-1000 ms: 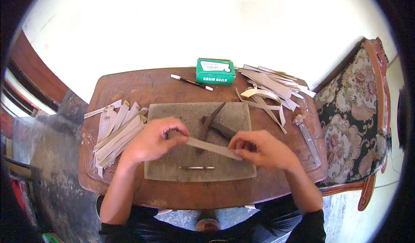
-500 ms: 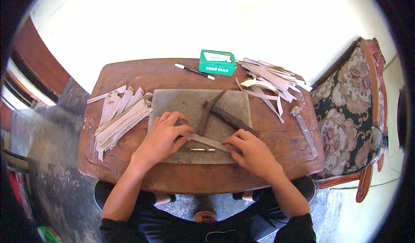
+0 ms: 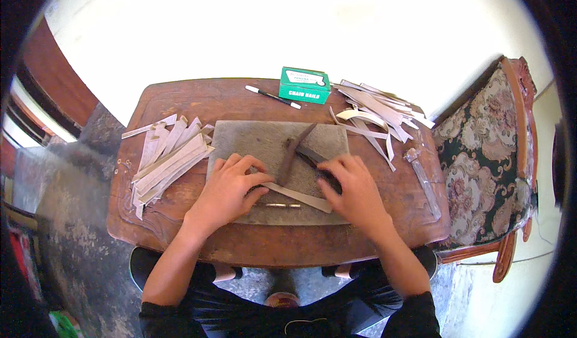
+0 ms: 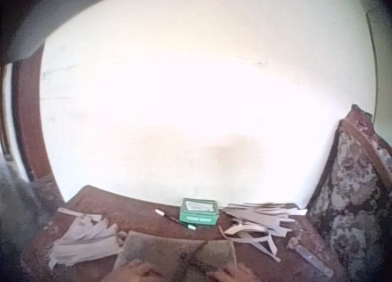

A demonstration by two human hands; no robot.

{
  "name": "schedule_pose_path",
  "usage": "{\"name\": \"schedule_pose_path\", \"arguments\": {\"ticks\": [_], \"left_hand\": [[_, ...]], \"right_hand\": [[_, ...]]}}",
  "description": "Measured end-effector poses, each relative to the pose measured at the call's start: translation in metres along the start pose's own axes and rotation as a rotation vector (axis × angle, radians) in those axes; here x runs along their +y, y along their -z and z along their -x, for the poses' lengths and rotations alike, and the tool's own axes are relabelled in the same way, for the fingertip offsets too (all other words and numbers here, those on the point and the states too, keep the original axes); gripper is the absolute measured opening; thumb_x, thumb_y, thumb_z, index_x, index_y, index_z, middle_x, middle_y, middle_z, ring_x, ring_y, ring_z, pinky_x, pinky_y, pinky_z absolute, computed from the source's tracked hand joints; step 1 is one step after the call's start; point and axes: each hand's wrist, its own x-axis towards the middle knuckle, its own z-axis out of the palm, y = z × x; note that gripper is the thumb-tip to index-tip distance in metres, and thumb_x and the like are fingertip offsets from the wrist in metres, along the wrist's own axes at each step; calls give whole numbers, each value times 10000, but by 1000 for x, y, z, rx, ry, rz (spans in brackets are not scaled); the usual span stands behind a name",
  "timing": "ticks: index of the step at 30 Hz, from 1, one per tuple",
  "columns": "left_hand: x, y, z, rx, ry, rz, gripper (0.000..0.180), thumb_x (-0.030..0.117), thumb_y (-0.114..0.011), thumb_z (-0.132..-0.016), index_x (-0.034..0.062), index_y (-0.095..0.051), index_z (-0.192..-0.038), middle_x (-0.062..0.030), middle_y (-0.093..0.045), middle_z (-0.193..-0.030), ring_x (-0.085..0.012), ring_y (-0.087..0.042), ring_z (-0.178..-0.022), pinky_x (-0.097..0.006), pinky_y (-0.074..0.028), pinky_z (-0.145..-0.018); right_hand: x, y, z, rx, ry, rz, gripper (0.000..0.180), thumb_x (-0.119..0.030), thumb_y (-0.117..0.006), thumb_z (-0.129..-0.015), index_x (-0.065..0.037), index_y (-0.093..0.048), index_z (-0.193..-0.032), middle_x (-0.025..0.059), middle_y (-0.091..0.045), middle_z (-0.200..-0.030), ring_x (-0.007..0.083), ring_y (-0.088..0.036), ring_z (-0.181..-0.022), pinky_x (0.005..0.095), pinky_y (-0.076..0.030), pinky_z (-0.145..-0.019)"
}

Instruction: The person hammers nails into small wooden pieces placed on a sanding block. They repeatedly pick up nails, position them on the wood, and strike them with a hammer.

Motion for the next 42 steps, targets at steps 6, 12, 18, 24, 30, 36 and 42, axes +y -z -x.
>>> {"name": "schedule_pose_path", "arguments": {"ticks": [6,12,18,24,30,36,42], "left_hand": [[-1,-2,-1,-31,16,-25,191,164,-752,-849,171,-785,-1038,-50,-641,-1138,-279,-580,-1072,-415,-443,-928],[-13,-7,-4,-33,-3,91,249,129,-757,-836,127,-756,-1085,-79,-633,-1140,-314,-571,-1100,-439,-454,-958],[-17,-4,-15,-136,-24,110,222,99,-754,-826,75,-700,-1040,-100,-611,-1143,-326,-562,-1118,-438,-449,-989],[-26,-3,-11,-155,0,183,262,96,-760,-819,63,-689,-1070,-117,-599,-1146,-340,-559,-1128,-430,-452,-996],[-26,9,-7,-96,39,173,285,89,-760,-830,45,-704,-1106,-127,-606,-1128,-319,-588,-1122,-415,-474,-986],[-33,5,-9,-15,94,320,221,50,-755,-836,39,-724,-1054,-126,-640,-1007,-305,-674,-928,-381,-547,-826],[-34,-13,-10,78,-3,249,184,55,-768,-821,49,-736,-1003,-121,-640,-1010,-304,-666,-941,-390,-544,-824]], "right_hand": [[26,-26,-23,31,-85,-66,341,-148,-735,-863,-29,-649,-1171,187,-594,-1092,384,-579,-1059,464,-485,-924],[32,-35,-23,142,-118,-126,331,-112,-744,-854,-16,-648,-1156,204,-598,-1091,397,-574,-1066,454,-479,-935],[45,-33,-23,140,-225,-106,328,-127,-750,-853,-18,-651,-1145,202,-604,-1095,397,-571,-1073,449,-479,-927],[-4,-19,-13,86,-102,-40,297,-151,-761,-831,-48,-690,-1099,175,-625,-1054,378,-586,-1047,447,-490,-917],[-15,-21,11,-171,-45,-190,239,-132,-740,-833,-47,-710,-1054,144,-629,-1015,353,-608,-1011,442,-510,-903],[-17,-22,11,-97,-77,-236,200,-100,-720,-836,-58,-734,-1032,141,-624,-1002,344,-615,-1008,439,-513,-900],[-11,-22,17,-115,-93,-193,191,-87,-711,-836,-38,-731,-1019,143,-626,-1012,347,-609,-1008,437,-510,-908]]}}
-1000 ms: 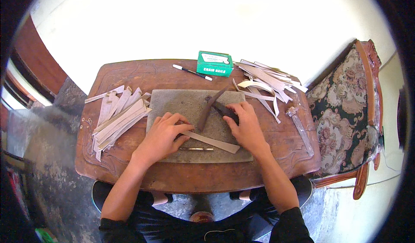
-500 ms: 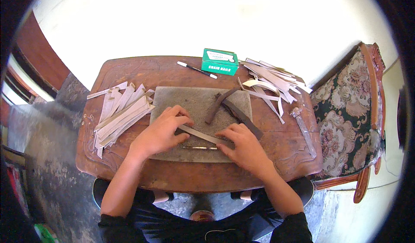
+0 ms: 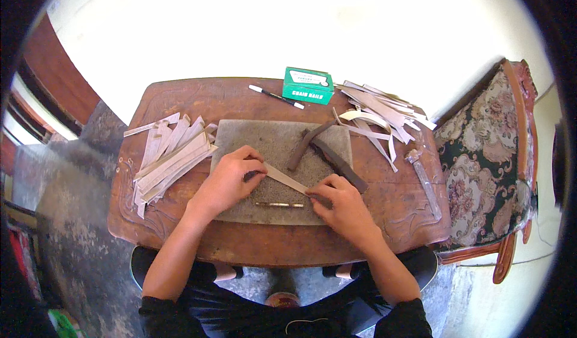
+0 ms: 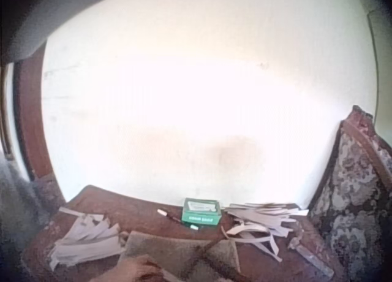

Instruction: The person hammers nails into small wooden pieces placed on a sanding block. They repeatedly pick up nails, position them on the wood, and strike them with a hammer.

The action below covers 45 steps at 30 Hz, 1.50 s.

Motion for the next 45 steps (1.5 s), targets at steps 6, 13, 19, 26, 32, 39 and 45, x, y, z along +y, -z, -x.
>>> {"name": "schedule_pose_path", "arguments": {"ticks": [6,13,19,26,32,39,45], "left_hand": [[47,2,9,-137,-74,2,200,129,-790,-812,72,-745,-998,-113,-633,-1046,-314,-604,-1022,-414,-501,-910],[43,-15,17,-190,-166,-110,177,86,-724,-846,53,-659,-1007,-128,-603,-973,-335,-600,-955,-439,-494,-841],[31,-8,4,155,119,361,142,49,-659,-962,53,-554,-1058,-68,-634,-1004,-184,-649,-964,-330,-510,-821],[18,-10,-10,393,269,271,170,39,-695,-942,10,-554,-1033,-122,-670,-923,-217,-688,-871,-342,-542,-769],[18,-12,-9,370,275,211,151,57,-698,-953,34,-559,-1008,-56,-661,-909,-127,-654,-894,-299,-534,-750],[15,-12,-6,377,270,225,149,51,-697,-952,32,-562,-1014,-56,-661,-916,-122,-651,-889,-289,-535,-759],[18,-9,-7,365,275,237,159,55,-704,-949,31,-562,-1015,-57,-651,-925,-114,-638,-889,-287,-531,-749]], "right_hand": [[-1,-1,0,40,11,-1,180,-92,-710,-842,-36,-732,-1012,143,-629,-999,348,-607,-998,441,-508,-904],[-3,3,3,4,-11,1,165,-105,-710,-858,-42,-733,-1009,141,-629,-988,348,-608,-988,440,-507,-894],[-1,4,3,0,-14,-23,167,-103,-712,-861,-43,-731,-1016,141,-627,-1000,350,-609,-991,442,-506,-894],[-2,4,3,-10,-28,-37,167,-100,-712,-864,-37,-728,-1017,144,-626,-1010,352,-611,-999,442,-507,-897],[-1,4,3,-13,-32,-26,167,-102,-714,-863,-38,-729,-1017,142,-630,-1011,348,-613,-994,439,-507,-899],[-3,5,1,-11,-33,-42,164,-95,-719,-857,-38,-728,-1011,142,-632,-1003,348,-613,-992,437,-506,-898],[-1,5,1,-12,-38,-54,165,-88,-724,-850,-47,-730,-1010,133,-633,-998,345,-613,-983,437,-509,-892]]}}
